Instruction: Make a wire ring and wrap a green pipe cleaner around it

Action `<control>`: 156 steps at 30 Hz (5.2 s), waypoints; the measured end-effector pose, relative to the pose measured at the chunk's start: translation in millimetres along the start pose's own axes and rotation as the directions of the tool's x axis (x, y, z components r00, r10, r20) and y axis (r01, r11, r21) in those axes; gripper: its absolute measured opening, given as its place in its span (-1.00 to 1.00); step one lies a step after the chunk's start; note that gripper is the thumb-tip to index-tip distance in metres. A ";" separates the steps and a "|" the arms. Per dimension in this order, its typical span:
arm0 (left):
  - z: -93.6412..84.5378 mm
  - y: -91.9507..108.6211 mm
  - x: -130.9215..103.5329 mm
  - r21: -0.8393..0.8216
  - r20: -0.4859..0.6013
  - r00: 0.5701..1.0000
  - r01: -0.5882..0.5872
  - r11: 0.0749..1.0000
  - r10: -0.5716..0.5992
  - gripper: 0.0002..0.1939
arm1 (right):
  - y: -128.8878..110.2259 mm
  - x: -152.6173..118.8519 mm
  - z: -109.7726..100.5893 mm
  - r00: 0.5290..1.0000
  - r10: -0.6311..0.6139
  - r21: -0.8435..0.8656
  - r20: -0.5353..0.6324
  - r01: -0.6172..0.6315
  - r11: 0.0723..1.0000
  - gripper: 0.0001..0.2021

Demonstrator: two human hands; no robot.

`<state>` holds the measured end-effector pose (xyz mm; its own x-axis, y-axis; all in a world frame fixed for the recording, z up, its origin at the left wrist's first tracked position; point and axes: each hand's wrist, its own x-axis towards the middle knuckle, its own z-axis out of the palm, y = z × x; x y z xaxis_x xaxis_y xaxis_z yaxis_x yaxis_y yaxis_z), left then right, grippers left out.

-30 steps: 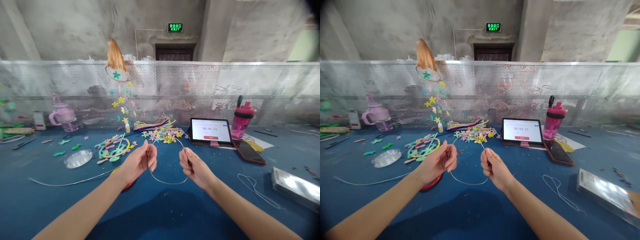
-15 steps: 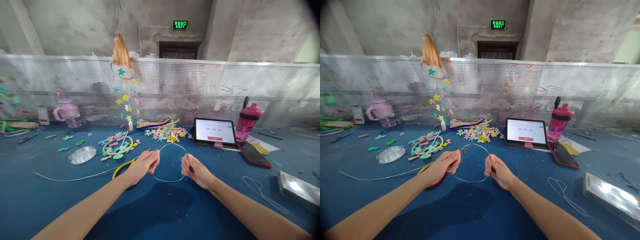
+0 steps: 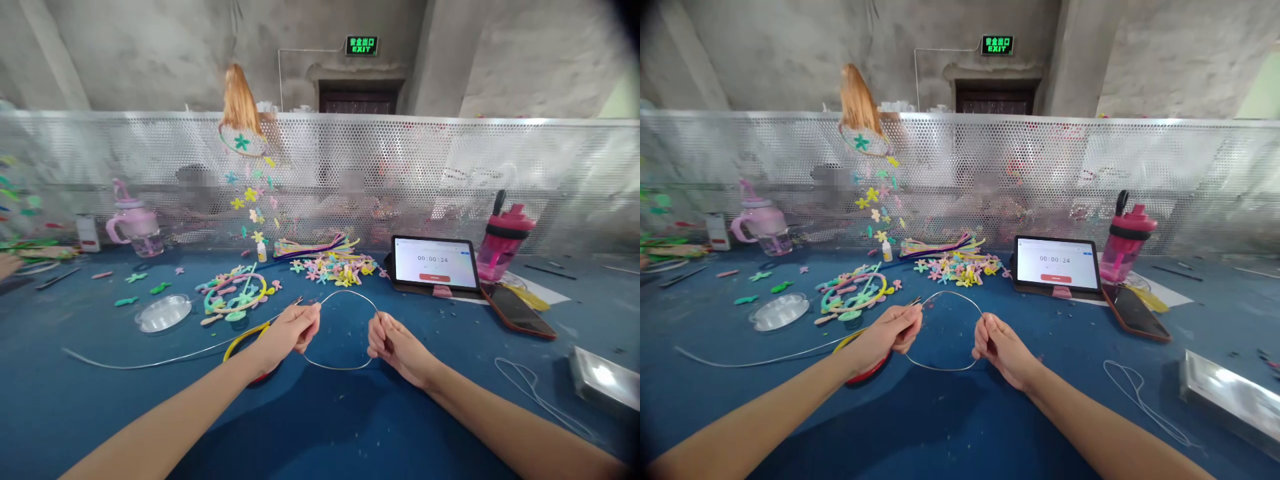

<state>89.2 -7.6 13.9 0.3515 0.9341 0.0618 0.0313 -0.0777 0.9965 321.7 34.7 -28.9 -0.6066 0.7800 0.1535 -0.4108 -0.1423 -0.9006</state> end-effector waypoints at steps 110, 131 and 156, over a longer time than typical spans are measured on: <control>2.2 -25.9 -22.9 -0.270 -0.051 0.991 -0.130 0.954 0.120 -0.57 | -9.3 -20.6 7.1 0.999 -0.008 -0.087 0.043 0.011 0.996 -0.62; 13.5 -28.4 -31.1 -0.439 -0.160 0.979 -0.182 0.880 0.123 -0.51 | -14.9 -26.6 27.3 0.999 -0.009 0.105 0.039 0.004 0.994 -0.38; 9.4 -29.1 -29.1 -0.299 -0.184 0.974 -0.181 0.937 0.130 -0.48 | -0.8 -28.8 21.8 0.985 0.011 0.066 0.173 -0.023 0.998 -0.52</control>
<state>86.9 -35.8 -17.4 0.1746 0.9641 0.1999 -0.3141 -0.1379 0.9393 324.7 -0.9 -23.8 -0.7199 0.6610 0.2117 -0.4410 -0.2002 -0.8749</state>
